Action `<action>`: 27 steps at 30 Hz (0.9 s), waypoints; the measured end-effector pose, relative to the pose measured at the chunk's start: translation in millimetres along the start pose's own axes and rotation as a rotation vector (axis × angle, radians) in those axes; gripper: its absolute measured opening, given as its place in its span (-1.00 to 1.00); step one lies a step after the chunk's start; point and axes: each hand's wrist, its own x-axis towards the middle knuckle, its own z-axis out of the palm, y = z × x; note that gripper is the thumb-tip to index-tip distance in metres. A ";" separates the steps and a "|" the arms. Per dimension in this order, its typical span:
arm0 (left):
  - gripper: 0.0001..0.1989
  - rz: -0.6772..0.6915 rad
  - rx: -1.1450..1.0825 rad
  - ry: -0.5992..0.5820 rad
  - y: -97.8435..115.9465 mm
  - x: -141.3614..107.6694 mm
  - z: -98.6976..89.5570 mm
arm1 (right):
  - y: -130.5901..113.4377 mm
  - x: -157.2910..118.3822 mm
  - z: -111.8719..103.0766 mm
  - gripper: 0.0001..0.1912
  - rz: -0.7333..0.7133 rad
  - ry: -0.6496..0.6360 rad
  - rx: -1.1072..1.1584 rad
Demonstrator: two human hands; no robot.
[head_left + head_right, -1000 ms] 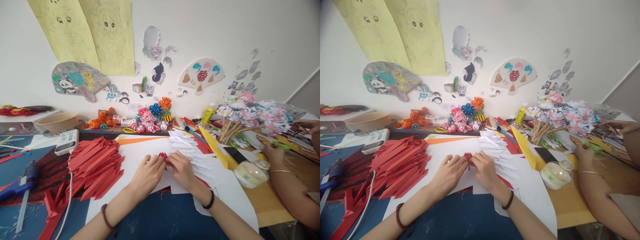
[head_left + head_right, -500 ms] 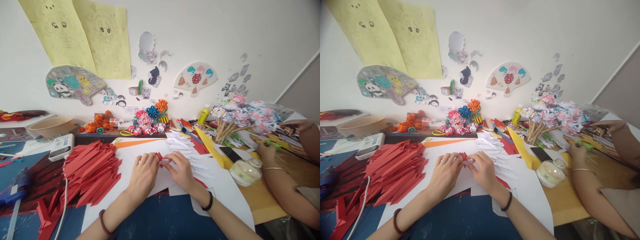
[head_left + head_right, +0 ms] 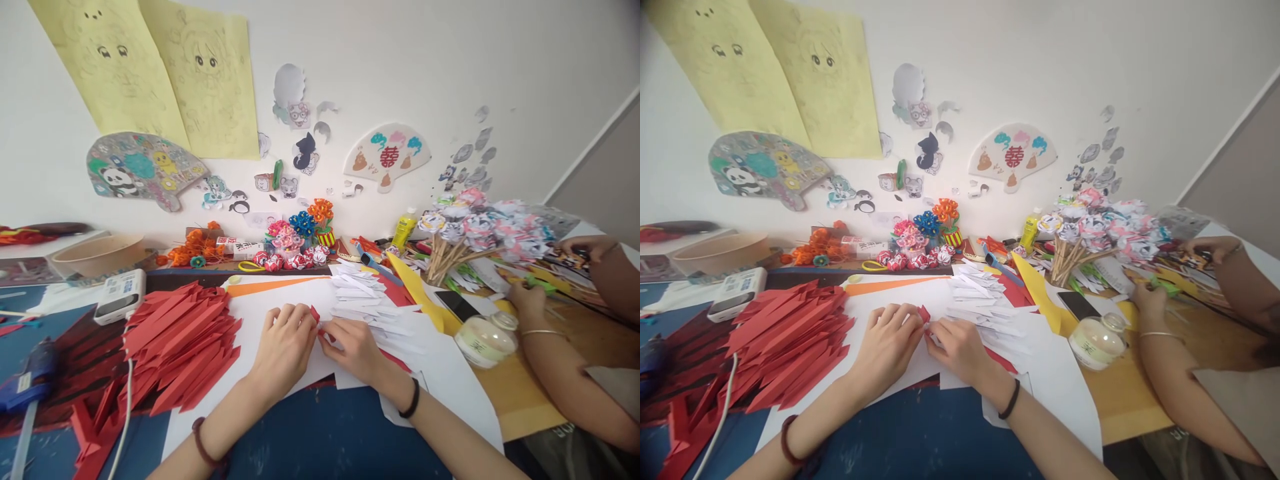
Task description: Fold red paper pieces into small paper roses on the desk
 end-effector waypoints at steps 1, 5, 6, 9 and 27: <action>-0.80 0.000 0.003 0.001 0.5 -0.1 -0.7 | -0.3 -0.2 0.6 -0.76 -0.022 0.008 0.004; -0.81 -0.036 -0.004 0.012 3.3 -0.3 -1.0 | 0.2 -1.5 3.8 -0.76 -0.049 0.021 0.019; -0.82 -0.048 -0.017 0.012 4.1 -0.3 -0.7 | 0.7 -1.8 4.4 -0.77 -0.045 0.023 0.023; -0.83 -0.079 -0.027 0.022 6.3 0.2 -1.2 | 1.7 -2.2 5.8 -0.78 -0.037 0.023 0.042; -0.84 0.020 0.160 0.045 2.7 4.5 -12.4 | -3.5 -1.1 5.4 -0.81 -0.026 0.064 -0.034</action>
